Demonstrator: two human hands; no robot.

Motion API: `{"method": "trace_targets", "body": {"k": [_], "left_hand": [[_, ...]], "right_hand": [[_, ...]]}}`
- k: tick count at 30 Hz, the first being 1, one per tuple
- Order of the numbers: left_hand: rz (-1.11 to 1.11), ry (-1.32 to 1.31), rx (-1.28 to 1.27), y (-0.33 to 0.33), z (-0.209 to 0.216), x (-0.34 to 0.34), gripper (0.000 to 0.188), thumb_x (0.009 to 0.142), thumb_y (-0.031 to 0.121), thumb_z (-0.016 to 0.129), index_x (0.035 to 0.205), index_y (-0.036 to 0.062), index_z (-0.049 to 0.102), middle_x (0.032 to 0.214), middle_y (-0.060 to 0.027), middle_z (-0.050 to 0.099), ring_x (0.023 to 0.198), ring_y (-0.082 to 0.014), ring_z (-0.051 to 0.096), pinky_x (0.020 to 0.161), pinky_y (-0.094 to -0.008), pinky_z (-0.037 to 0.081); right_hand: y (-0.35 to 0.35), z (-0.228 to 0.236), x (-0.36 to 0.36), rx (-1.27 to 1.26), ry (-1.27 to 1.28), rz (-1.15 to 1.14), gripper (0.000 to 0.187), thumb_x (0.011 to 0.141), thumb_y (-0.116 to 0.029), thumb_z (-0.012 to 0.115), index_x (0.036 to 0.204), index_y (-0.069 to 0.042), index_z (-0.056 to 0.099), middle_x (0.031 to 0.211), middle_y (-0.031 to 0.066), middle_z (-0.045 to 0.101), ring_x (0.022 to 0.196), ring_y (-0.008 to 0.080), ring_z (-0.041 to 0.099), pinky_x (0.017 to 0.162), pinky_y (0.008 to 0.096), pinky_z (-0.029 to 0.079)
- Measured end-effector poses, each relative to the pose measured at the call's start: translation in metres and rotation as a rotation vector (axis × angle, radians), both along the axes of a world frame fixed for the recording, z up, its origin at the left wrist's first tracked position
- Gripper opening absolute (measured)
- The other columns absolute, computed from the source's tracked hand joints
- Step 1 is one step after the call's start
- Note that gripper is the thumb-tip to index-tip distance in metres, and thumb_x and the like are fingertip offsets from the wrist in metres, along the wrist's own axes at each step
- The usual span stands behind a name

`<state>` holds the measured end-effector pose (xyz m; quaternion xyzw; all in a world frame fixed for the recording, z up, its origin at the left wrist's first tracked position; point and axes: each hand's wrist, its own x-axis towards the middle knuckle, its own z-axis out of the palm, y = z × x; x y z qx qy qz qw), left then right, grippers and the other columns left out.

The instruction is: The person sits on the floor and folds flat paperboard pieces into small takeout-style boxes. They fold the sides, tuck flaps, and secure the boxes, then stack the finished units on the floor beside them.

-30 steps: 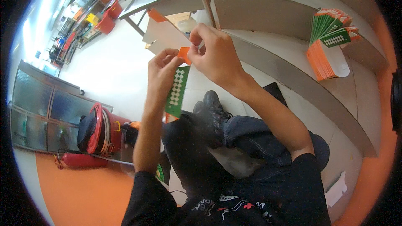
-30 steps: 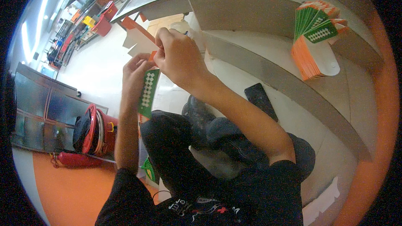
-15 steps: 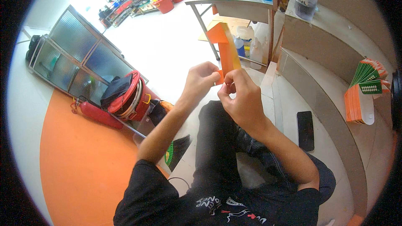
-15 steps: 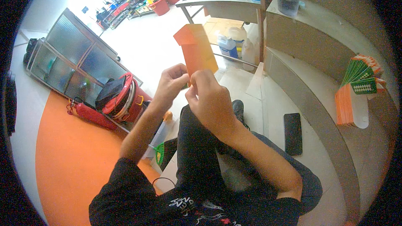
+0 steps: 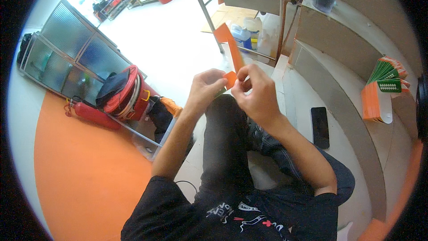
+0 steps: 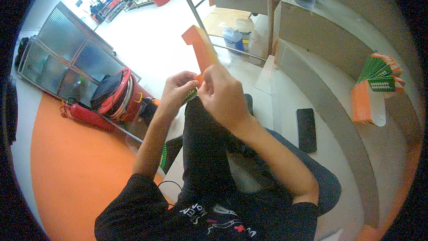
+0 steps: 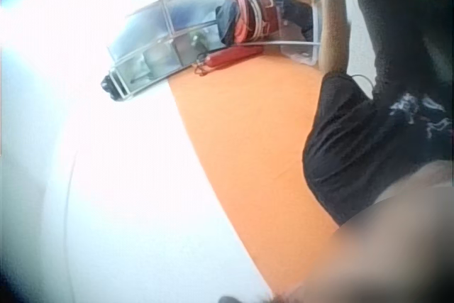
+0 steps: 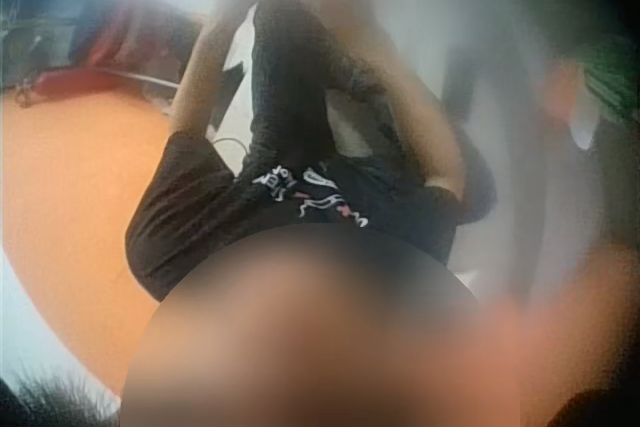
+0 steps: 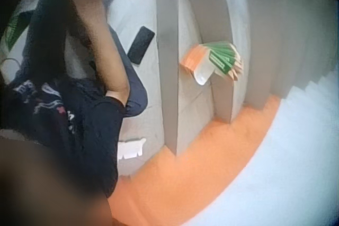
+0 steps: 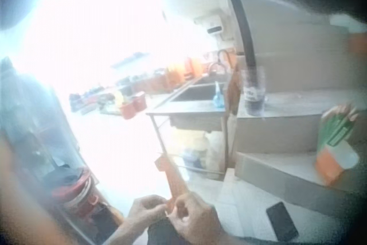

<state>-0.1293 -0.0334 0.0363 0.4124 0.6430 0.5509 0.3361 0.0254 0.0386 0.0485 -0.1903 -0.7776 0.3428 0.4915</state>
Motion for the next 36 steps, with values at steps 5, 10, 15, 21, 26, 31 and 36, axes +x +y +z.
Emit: {"method": "trace_targets", "body": {"k": [5,10,15,21,26,31,36], "left_hand": [[-0.140,-0.010,0.033,-0.005,0.024,-0.006,0.026,0.084,0.013,0.067,0.104,-0.0033,0.068,0.090,-0.0109,0.069,0.078,-0.0128,0.064,0.073,-0.0246,0.051],[-0.150,-0.007,0.083,0.005,0.025,0.005,0.023,0.085,0.013,0.068,0.102,-0.0027,0.069,0.088,-0.0109,0.070,0.075,-0.0116,0.064,0.070,-0.0234,0.052],[-0.109,-0.082,0.081,0.010,0.017,0.011,0.021,0.084,0.012,0.068,0.100,-0.0023,0.069,0.084,-0.0086,0.070,0.070,-0.0093,0.063,0.064,-0.0207,0.051],[-0.086,-0.108,0.078,0.013,0.012,0.013,0.022,0.086,0.012,0.067,0.100,-0.0041,0.068,0.085,-0.0090,0.069,0.071,-0.0103,0.064,0.064,-0.0206,0.050],[-0.064,-0.105,0.091,0.016,0.013,0.017,0.022,0.085,0.014,0.068,0.099,-0.0028,0.069,0.083,-0.0084,0.070,0.068,-0.0085,0.063,0.061,-0.0195,0.049],[-0.065,-0.165,0.094,0.019,0.010,0.020,0.022,0.085,0.014,0.069,0.099,-0.0028,0.069,0.084,-0.0084,0.070,0.070,-0.0089,0.063,0.063,-0.0203,0.050],[-0.060,-0.178,0.106,0.023,0.006,0.022,0.021,0.085,0.014,0.069,0.097,-0.0027,0.069,0.084,-0.0082,0.069,0.072,-0.0091,0.063,0.065,-0.0215,0.050]], "right_hand": [[0.017,0.014,0.008,-0.217,-0.015,0.107,0.019,0.077,-0.001,0.065,0.093,-0.002,0.055,0.080,0.0133,0.067,0.069,0.0263,0.070,0.062,0.0345,0.056],[0.019,0.019,0.012,-0.267,-0.031,0.142,0.018,0.077,-0.002,0.066,0.093,-0.001,0.056,0.079,0.0128,0.066,0.069,0.0239,0.070,0.060,0.0323,0.056],[0.022,0.015,0.012,-0.240,-0.024,0.114,0.017,0.077,-0.002,0.066,0.091,-0.001,0.057,0.078,0.0127,0.066,0.068,0.0226,0.070,0.060,0.0309,0.055],[0.024,0.015,0.012,-0.271,-0.026,0.109,0.017,0.079,-0.003,0.066,0.093,-0.001,0.057,0.079,0.0120,0.066,0.070,0.0212,0.070,0.061,0.0299,0.055],[0.026,0.016,0.013,-0.301,-0.046,0.083,0.018,0.081,-0.006,0.068,0.096,0.000,0.059,0.083,0.0107,0.067,0.073,0.0170,0.069,0.064,0.0278,0.056],[0.026,0.015,0.011,-0.249,-0.052,0.044,0.015,0.079,-0.002,0.064,0.092,0.000,0.057,0.079,0.0160,0.067,0.072,0.0264,0.070,0.063,0.0344,0.056],[0.026,0.012,0.011,-0.202,-0.085,0.011,0.015,0.078,-0.004,0.066,0.091,-0.002,0.058,0.079,0.0153,0.067,0.072,0.0266,0.070,0.064,0.0351,0.055]]}}
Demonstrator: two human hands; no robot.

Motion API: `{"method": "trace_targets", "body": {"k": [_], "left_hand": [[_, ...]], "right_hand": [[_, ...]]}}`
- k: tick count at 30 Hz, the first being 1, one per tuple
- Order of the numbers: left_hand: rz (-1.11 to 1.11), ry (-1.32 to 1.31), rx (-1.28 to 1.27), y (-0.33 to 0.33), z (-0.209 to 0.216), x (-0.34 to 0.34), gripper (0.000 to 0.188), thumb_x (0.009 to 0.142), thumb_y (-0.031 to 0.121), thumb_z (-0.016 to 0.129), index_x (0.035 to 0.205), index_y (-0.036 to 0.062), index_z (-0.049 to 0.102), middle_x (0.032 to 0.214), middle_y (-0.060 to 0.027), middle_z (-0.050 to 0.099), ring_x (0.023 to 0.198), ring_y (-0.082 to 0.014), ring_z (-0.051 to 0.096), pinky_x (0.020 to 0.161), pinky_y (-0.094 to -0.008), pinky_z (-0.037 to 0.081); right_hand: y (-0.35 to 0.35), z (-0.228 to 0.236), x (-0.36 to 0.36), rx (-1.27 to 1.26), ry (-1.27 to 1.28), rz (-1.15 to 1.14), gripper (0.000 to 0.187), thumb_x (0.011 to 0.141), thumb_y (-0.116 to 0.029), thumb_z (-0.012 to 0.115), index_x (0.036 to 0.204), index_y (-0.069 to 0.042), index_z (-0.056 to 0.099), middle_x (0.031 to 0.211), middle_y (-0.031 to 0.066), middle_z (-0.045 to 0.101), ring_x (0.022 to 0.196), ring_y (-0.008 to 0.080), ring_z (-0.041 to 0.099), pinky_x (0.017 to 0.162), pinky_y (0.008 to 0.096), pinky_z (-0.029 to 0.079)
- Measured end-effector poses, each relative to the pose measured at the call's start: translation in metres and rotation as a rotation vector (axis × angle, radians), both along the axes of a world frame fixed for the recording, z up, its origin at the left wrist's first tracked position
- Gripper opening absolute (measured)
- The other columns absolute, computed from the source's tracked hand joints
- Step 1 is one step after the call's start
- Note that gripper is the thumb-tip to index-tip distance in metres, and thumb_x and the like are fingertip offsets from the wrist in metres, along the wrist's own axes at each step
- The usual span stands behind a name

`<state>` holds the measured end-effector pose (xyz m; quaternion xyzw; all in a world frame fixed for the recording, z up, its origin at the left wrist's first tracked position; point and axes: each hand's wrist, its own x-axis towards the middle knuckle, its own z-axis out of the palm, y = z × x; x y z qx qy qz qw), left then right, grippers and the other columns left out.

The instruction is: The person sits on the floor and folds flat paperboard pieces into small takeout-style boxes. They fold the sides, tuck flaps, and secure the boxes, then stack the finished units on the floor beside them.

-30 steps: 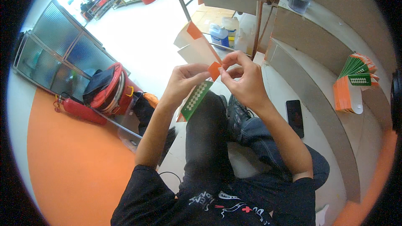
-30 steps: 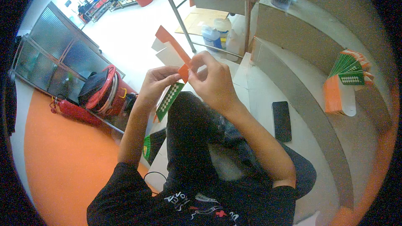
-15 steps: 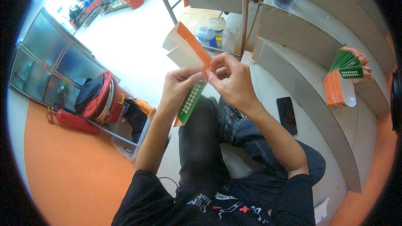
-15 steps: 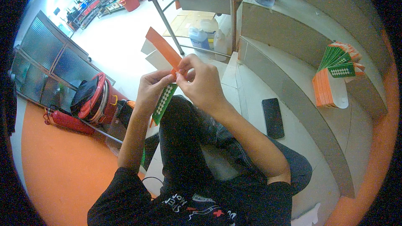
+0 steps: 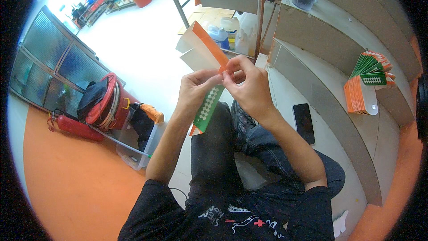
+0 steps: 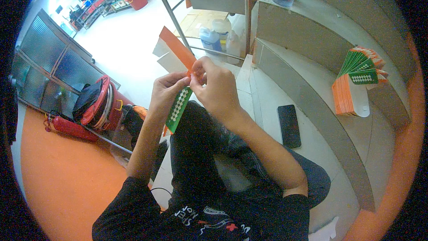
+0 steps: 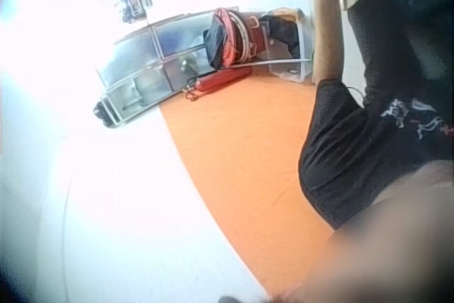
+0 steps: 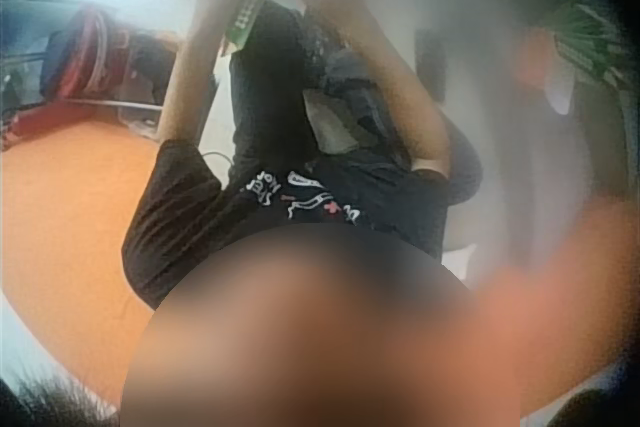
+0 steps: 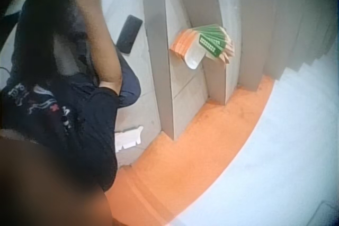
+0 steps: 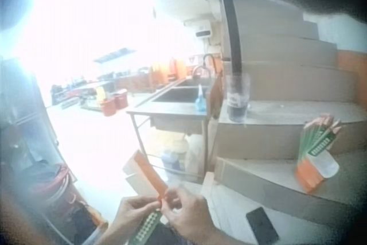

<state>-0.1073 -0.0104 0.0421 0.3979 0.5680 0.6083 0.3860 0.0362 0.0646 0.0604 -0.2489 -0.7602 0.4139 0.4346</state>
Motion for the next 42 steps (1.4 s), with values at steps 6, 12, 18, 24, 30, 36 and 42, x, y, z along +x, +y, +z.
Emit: {"method": "trace_targets", "body": {"k": [6,12,18,24,30,36,42], "left_hand": [[-0.007,-0.008,0.012,0.003,-0.005,0.000,0.023,0.084,0.012,0.069,0.101,-0.0029,0.067,0.089,-0.0082,0.069,0.079,-0.0109,0.064,0.071,-0.0229,0.050],[-0.028,0.058,0.068,0.009,-0.014,-0.003,0.025,0.084,0.009,0.067,0.106,-0.0031,0.063,0.096,-0.0083,0.068,0.086,-0.0117,0.063,0.076,-0.0253,0.051],[-0.005,0.116,0.087,0.013,-0.018,0.001,0.022,0.084,0.008,0.068,0.101,-0.0020,0.061,0.094,-0.0074,0.066,0.086,-0.0110,0.063,0.075,-0.0240,0.050],[0.003,0.069,0.108,0.013,-0.013,0.000,0.018,0.084,0.005,0.067,0.099,-0.0018,0.059,0.091,-0.0062,0.065,0.087,-0.0130,0.064,0.073,-0.0236,0.052],[-0.024,0.053,0.127,0.014,-0.013,0.003,0.019,0.086,0.003,0.063,0.103,-0.0047,0.059,0.097,-0.0087,0.065,0.089,-0.0161,0.065,0.075,-0.0257,0.054],[-0.045,0.088,0.070,0.009,-0.003,0.005,0.022,0.088,0.001,0.060,0.109,-0.0042,0.058,0.095,-0.0119,0.066,0.086,-0.0171,0.066,0.074,-0.0252,0.054],[-0.091,0.099,-0.018,0.007,0.005,0.006,0.022,0.092,0.010,0.058,0.109,-0.0022,0.063,0.096,-0.0106,0.068,0.083,-0.0138,0.065,0.075,-0.0240,0.053]], "right_hand": [[0.001,-0.005,0.000,0.101,-0.056,-0.062,0.010,0.080,-0.008,0.067,0.087,-0.005,0.060,0.077,0.0144,0.067,0.070,0.0290,0.068,0.062,0.0387,0.052],[-0.001,-0.009,-0.003,0.186,-0.084,-0.131,0.007,0.083,-0.013,0.065,0.085,-0.008,0.061,0.074,0.0146,0.066,0.068,0.0341,0.065,0.061,0.0436,0.050],[-0.006,-0.010,-0.001,0.256,-0.191,-0.176,0.007,0.081,-0.005,0.068,0.087,-0.002,0.064,0.076,0.0131,0.068,0.068,0.0242,0.069,0.062,0.0316,0.054],[-0.001,-0.007,-0.002,0.180,-0.051,-0.082,0.006,0.081,-0.009,0.065,0.085,-0.004,0.064,0.075,0.0181,0.064,0.070,0.0347,0.064,0.063,0.0431,0.050],[0.002,-0.007,0.001,0.181,-0.026,-0.057,0.009,0.078,-0.005,0.066,0.085,0.000,0.065,0.080,0.0186,0.065,0.074,0.0327,0.065,0.068,0.0403,0.051],[0.011,-0.002,0.001,-0.109,-0.090,0.050,0.020,0.076,-0.012,0.074,0.091,-0.001,0.066,0.078,0.0124,0.067,0.072,0.0236,0.066,0.068,0.0345,0.052],[0.024,-0.005,0.006,0.073,-0.223,-0.078,0.040,0.076,-0.010,0.076,0.110,-0.005,0.056,0.094,0.0084,0.064,0.090,0.0189,0.063,0.072,0.0289,0.052]]}}
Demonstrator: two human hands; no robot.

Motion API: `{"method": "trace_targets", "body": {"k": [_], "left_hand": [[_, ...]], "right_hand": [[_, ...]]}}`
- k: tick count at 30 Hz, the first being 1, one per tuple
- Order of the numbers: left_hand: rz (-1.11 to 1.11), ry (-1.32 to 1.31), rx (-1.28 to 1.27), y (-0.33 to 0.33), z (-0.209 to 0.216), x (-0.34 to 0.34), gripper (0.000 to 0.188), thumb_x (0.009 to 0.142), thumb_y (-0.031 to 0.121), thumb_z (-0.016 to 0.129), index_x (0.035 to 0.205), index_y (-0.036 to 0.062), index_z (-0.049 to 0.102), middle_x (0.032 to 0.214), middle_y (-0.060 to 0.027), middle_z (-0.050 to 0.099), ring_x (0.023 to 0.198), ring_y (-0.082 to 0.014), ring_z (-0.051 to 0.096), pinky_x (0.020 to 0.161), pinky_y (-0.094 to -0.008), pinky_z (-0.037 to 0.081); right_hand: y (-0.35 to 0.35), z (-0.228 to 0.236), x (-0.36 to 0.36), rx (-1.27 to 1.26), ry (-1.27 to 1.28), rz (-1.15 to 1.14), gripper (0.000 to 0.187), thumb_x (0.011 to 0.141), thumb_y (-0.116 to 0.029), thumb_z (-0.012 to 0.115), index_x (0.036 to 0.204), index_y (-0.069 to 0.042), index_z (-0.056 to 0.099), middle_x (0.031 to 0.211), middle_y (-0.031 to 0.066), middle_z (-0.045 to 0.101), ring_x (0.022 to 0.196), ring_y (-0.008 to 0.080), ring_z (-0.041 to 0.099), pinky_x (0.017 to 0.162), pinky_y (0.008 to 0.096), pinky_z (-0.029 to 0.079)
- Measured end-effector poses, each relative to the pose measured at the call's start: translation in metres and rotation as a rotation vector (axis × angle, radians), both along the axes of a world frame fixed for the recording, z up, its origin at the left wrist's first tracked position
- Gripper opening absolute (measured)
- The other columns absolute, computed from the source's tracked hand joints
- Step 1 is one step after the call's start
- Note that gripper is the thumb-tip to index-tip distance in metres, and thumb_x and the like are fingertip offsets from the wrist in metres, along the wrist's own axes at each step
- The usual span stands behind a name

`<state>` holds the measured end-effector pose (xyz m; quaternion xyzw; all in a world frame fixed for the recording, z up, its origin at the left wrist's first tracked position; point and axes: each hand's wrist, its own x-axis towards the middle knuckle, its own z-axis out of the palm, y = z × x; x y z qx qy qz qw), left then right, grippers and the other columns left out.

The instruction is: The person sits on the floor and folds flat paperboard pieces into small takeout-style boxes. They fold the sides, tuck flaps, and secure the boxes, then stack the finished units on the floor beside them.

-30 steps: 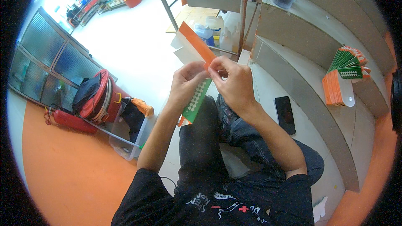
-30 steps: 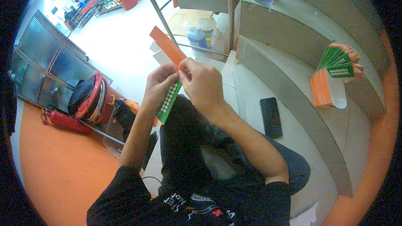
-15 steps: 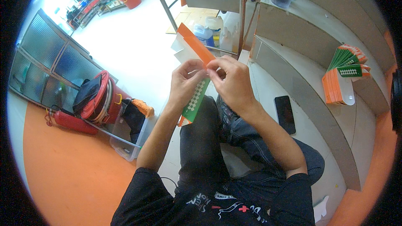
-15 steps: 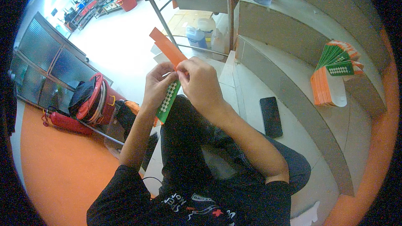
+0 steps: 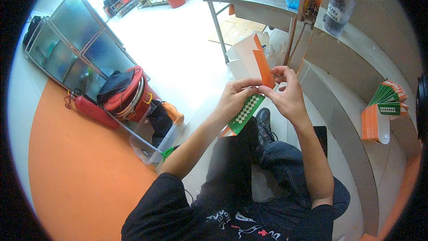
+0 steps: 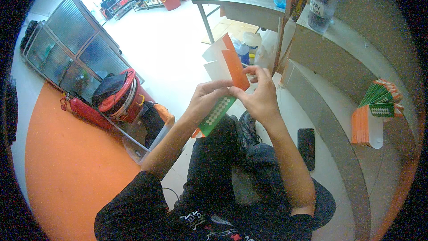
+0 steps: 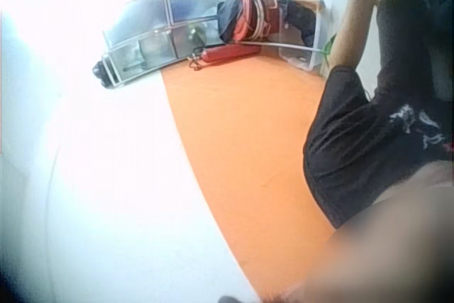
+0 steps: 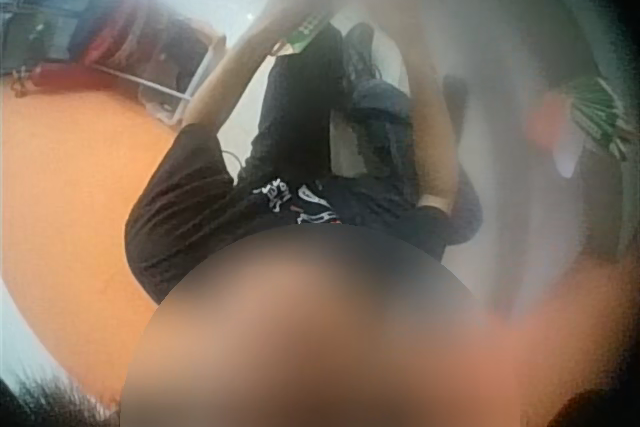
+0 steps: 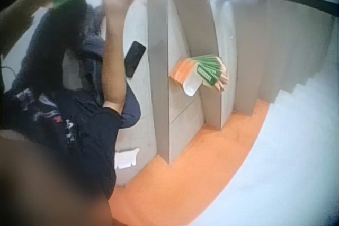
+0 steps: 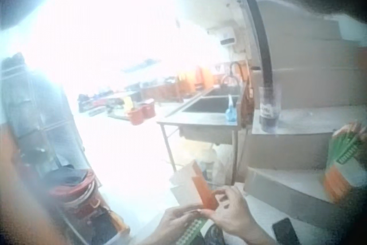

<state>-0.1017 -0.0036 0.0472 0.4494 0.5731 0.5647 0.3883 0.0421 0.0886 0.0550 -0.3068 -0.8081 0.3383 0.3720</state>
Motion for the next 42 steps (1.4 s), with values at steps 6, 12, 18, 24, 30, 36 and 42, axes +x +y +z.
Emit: {"method": "trace_targets", "body": {"k": [6,12,18,24,30,36,42], "left_hand": [[-0.024,-0.061,0.083,0.002,0.006,0.004,0.026,0.091,0.015,0.061,0.109,-0.0035,0.064,0.095,-0.0113,0.068,0.086,-0.0150,0.065,0.078,-0.0270,0.052],[-0.028,0.060,0.159,0.006,0.011,-0.005,0.025,0.090,0.015,0.065,0.107,-0.0020,0.064,0.095,-0.0108,0.068,0.085,-0.0150,0.065,0.077,-0.0278,0.053],[0.366,0.479,0.327,-0.002,0.011,-0.022,0.017,0.086,0.015,0.069,0.095,0.0011,0.067,0.084,-0.0087,0.069,0.074,-0.0136,0.066,0.062,-0.0261,0.053],[0.646,0.633,0.367,-0.007,0.026,-0.065,0.047,0.081,0.013,0.072,0.122,0.0039,0.051,0.106,-0.0151,0.063,0.099,-0.0230,0.061,0.074,-0.0304,0.054],[0.455,0.376,0.319,0.000,0.022,-0.064,0.045,0.083,0.006,0.067,0.124,0.0008,0.049,0.102,-0.0167,0.064,0.084,-0.0195,0.067,0.069,-0.0269,0.055],[0.434,0.475,0.369,0.006,0.010,-0.045,0.037,0.083,0.001,0.062,0.118,-0.0027,0.051,0.103,-0.0172,0.064,0.080,-0.0199,0.069,0.065,-0.0263,0.055],[0.421,0.531,0.375,0.010,0.006,-0.044,0.030,0.083,0.000,0.062,0.112,-0.0038,0.052,0.103,-0.0165,0.064,0.086,-0.0238,0.069,0.072,-0.0296,0.056]], "right_hand": [[-0.001,-0.003,-0.003,-0.079,0.147,0.056,0.056,0.070,-0.009,0.078,0.119,-0.006,0.049,0.102,0.0121,0.064,0.091,0.0230,0.063,0.076,0.0338,0.050],[-0.010,-0.001,-0.006,-0.037,0.159,0.075,0.053,0.071,-0.005,0.077,0.117,-0.006,0.050,0.104,0.0122,0.065,0.094,0.0214,0.063,0.079,0.0336,0.052],[-0.006,0.008,-0.001,-0.133,0.189,0.095,0.053,0.071,-0.005,0.076,0.117,-0.007,0.051,0.107,0.0115,0.063,0.095,0.0231,0.063,0.080,0.0334,0.051],[0.007,0.012,0.006,-0.300,0.221,0.248,0.051,0.073,-0.006,0.074,0.118,-0.005,0.050,0.110,0.0133,0.060,0.096,0.0238,0.062,0.082,0.0346,0.052],[0.007,0.005,0.006,-0.316,0.129,0.334,0.047,0.077,-0.015,0.071,0.117,-0.003,0.050,0.109,0.0149,0.059,0.094,0.0227,0.062,0.081,0.0340,0.052],[0.000,0.002,-0.001,-0.075,0.282,0.047,0.039,0.085,-0.011,0.064,0.121,-0.002,0.051,0.106,0.0176,0.064,0.089,0.0242,0.066,0.077,0.0340,0.054],[0.005,0.001,0.003,-0.013,0.261,-0.001,0.032,0.085,-0.006,0.062,0.116,-0.001,0.057,0.097,0.0164,0.067,0.086,0.0233,0.067,0.076,0.0333,0.055]]}}
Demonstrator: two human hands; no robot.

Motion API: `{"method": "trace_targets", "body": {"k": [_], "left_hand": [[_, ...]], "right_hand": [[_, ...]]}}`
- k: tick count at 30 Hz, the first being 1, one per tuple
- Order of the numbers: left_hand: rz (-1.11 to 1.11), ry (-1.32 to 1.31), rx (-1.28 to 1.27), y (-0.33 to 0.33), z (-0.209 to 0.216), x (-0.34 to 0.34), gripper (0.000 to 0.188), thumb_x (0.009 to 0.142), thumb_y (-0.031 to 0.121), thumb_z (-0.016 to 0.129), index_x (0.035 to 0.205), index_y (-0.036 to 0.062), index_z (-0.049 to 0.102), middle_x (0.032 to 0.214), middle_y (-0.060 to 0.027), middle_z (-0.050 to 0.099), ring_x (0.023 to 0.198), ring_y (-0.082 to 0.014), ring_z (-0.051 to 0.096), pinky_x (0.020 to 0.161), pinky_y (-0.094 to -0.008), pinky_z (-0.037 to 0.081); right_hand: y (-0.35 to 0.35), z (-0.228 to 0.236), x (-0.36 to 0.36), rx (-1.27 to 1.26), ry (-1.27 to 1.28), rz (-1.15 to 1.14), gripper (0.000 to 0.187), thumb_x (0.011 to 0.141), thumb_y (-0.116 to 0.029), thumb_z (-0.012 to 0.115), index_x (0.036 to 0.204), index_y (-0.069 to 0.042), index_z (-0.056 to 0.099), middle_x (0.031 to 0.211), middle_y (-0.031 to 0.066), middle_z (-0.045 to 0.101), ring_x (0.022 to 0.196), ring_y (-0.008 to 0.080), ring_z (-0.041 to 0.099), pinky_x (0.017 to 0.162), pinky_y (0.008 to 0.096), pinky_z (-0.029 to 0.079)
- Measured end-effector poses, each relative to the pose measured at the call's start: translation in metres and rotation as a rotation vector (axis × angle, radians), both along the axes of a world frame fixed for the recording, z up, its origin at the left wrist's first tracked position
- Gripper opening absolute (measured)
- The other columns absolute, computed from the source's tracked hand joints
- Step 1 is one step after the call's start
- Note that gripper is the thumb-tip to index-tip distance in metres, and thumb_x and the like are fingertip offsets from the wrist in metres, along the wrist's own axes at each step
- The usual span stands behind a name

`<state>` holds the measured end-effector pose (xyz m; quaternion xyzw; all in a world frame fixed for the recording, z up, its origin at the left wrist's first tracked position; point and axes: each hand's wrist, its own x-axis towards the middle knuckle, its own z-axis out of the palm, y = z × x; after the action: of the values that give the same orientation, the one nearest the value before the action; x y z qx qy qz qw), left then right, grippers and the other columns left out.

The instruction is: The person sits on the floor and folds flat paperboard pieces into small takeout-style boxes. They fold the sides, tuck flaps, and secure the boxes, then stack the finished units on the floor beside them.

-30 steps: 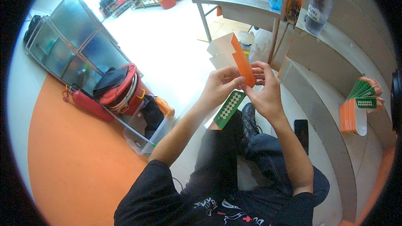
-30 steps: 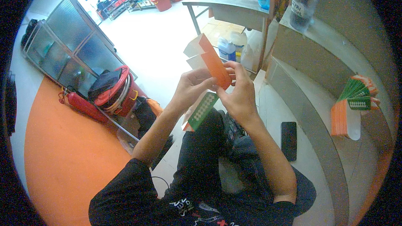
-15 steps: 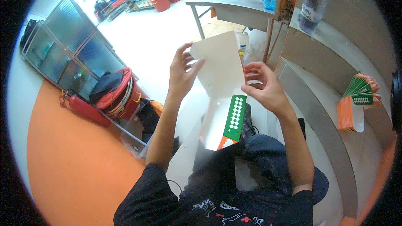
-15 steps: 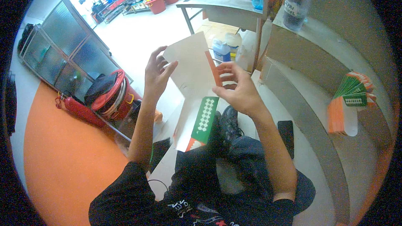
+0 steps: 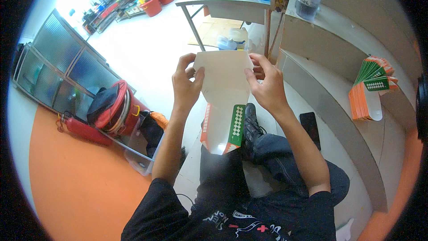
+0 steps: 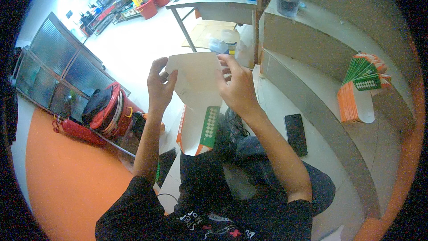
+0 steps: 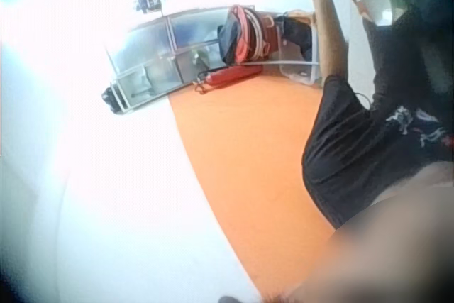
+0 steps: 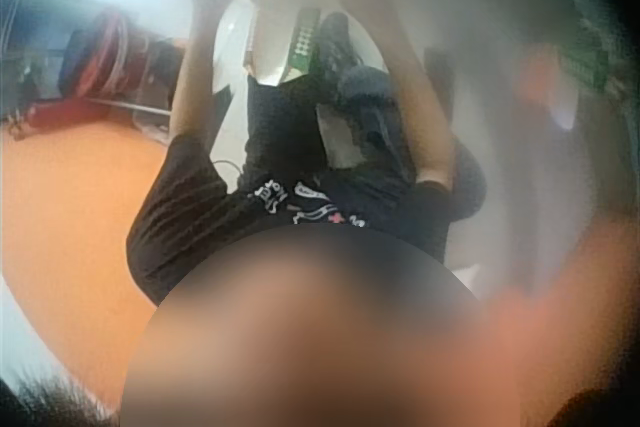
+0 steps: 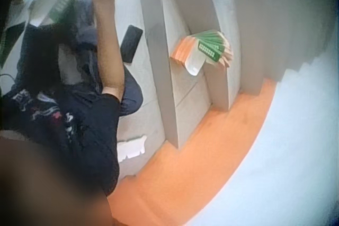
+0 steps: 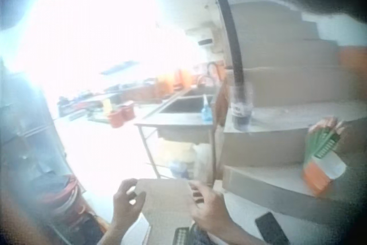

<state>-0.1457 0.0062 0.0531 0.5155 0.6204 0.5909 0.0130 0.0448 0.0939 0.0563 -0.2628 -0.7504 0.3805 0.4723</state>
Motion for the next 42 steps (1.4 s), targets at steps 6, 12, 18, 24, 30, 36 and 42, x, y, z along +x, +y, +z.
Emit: {"method": "trace_targets", "body": {"k": [6,12,18,24,30,36,42], "left_hand": [[-0.039,0.134,-0.093,-0.003,-0.001,-0.008,0.028,0.084,0.001,0.065,0.109,-0.0016,0.054,0.111,-0.0190,0.064,0.091,-0.0246,0.069,0.076,-0.0324,0.056],[-0.070,0.244,-0.137,-0.003,-0.001,-0.017,0.032,0.083,-0.003,0.065,0.112,-0.0032,0.052,0.105,-0.0163,0.064,0.092,-0.0224,0.068,0.074,-0.0311,0.058],[-0.075,0.122,-0.178,-0.002,-0.002,-0.017,0.029,0.084,-0.002,0.064,0.110,-0.0044,0.051,0.105,-0.0163,0.062,0.092,-0.0240,0.067,0.073,-0.0311,0.058],[-0.079,0.023,-0.153,0.005,-0.008,-0.020,0.031,0.083,0.001,0.066,0.111,-0.0050,0.055,0.105,-0.0187,0.065,0.088,-0.0240,0.069,0.066,-0.0304,0.056],[0.279,0.320,-0.437,0.005,0.009,0.001,0.053,0.073,0.019,0.077,0.116,-0.0033,0.056,0.112,-0.0220,0.058,0.091,-0.0279,0.064,0.076,-0.0389,0.053],[0.080,0.234,-0.361,-0.002,0.036,0.042,0.040,0.081,0.031,0.072,0.102,-0.0026,0.062,0.092,-0.0181,0.063,0.075,-0.0181,0.062,0.063,-0.0297,0.049],[-0.344,-0.207,-0.393,0.026,0.039,0.044,0.029,0.095,0.023,0.055,0.101,-0.0047,0.064,0.082,-0.0110,0.066,0.072,-0.0150,0.065,0.058,-0.0238,0.051]], "right_hand": [[0.008,-0.003,0.001,0.027,0.025,-0.025,0.030,0.083,-0.002,0.061,0.113,-0.001,0.061,0.100,0.0129,0.066,0.087,0.0205,0.065,0.076,0.0307,0.054],[0.010,-0.002,0.002,0.042,0.058,-0.033,0.028,0.082,0.000,0.062,0.110,-0.002,0.063,0.102,0.0107,0.066,0.090,0.0181,0.065,0.076,0.0284,0.054],[0.003,-0.001,0.001,0.138,0.137,-0.069,0.022,0.080,-0.007,0.070,0.102,-0.003,0.066,0.092,0.0094,0.070,0.085,0.0182,0.067,0.075,0.0300,0.053],[0.003,-0.002,0.002,0.167,0.088,-0.061,0.016,0.081,-0.007,0.071,0.096,-0.004,0.070,0.087,0.0102,0.071,0.080,0.0173,0.067,0.074,0.0295,0.053],[0.004,-0.003,-0.002,0.117,0.070,-0.018,0.018,0.080,-0.003,0.068,0.098,-0.002,0.070,0.091,0.0110,0.070,0.077,0.0176,0.067,0.071,0.0298,0.054],[0.004,-0.006,-0.001,0.174,0.062,-0.001,0.018,0.081,-0.001,0.065,0.099,0.000,0.069,0.095,0.0116,0.068,0.079,0.0179,0.067,0.070,0.0298,0.055],[0.001,-0.004,-0.001,0.287,0.043,0.043,0.018,0.082,-0.003,0.065,0.100,0.000,0.068,0.094,0.0121,0.066,0.079,0.0196,0.066,0.070,0.0297,0.055]]}}
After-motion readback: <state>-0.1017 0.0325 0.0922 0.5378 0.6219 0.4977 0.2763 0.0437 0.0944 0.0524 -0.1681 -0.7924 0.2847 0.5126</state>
